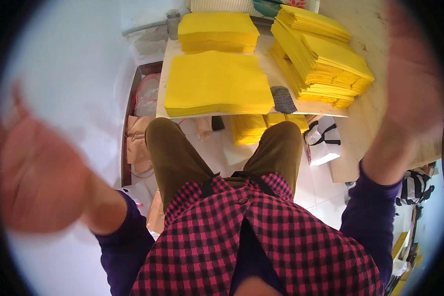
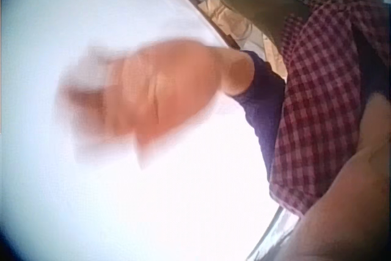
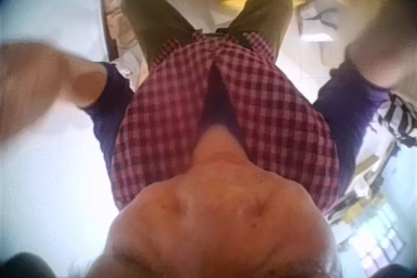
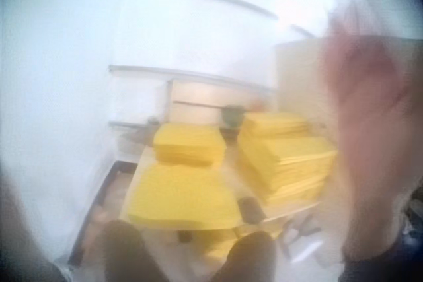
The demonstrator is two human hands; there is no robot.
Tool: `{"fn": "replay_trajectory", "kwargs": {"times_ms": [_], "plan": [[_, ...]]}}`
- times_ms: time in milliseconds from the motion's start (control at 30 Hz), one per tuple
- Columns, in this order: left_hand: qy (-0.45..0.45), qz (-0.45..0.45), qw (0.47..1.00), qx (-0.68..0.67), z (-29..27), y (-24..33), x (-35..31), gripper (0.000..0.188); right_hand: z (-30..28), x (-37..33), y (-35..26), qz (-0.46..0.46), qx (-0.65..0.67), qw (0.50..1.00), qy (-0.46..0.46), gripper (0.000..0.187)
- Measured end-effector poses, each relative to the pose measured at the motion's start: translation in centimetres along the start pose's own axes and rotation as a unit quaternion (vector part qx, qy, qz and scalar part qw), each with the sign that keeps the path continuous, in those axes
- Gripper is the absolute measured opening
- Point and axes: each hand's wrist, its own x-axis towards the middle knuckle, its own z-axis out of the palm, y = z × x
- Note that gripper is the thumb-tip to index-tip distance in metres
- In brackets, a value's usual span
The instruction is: The person repeatedly folds yellow foam sheets in half and stacks them on a table. The person handles the sheets one at a time, aligning edges and pressing the folds before placing each folded sheet onto a growing pile.
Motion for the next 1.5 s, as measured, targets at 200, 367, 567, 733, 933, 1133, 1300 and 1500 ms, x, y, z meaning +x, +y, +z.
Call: {"fn": "replay_trajectory", "kwargs": {"times_ms": [200,367,567,733,933,1133,1300,1500], "plan": [[-0.061,-0.544,0.836,0.043,2.8,-8.3,-15.9,0.039,-7.0,-10.3,16.0,0.284,-0.319,0.903,0.048,0.046],[-0.173,-0.598,0.781,0.051,2.3,-12.4,-23.5,0.029,-11.0,-16.1,22.0,0.432,-0.312,0.843,0.076,0.043],[-0.337,-0.449,0.805,0.195,2.6,-15.1,-28.0,0.04,-14.2,-18.8,26.0,0.402,-0.423,0.806,0.1,0.05],[-0.301,-0.513,0.774,0.219,3.9,-16.4,-30.7,0.067,-16.6,-20.1,28.4,0.444,-0.437,0.766,0.156,0.062],[-0.255,-0.609,0.725,0.195,4.6,-15.9,-31.5,0.072,-15.6,-21.8,29.5,0.468,-0.414,0.768,0.144,0.063],[-0.254,-0.639,0.7,0.192,4.9,-16.2,-31.2,0.066,-14.5,-21.6,28.6,0.467,-0.403,0.773,0.147,0.061],[-0.237,-0.617,0.712,0.237,4.7,-15.5,-29.8,0.05,-15.7,-21.2,28.4,0.439,-0.472,0.75,0.148,0.051],[-0.314,-0.455,0.803,0.222,4.7,-18.2,-27.6,0.016,-17.6,-18.7,28.9,0.314,-0.511,0.8,-0.017,0.028]]}}
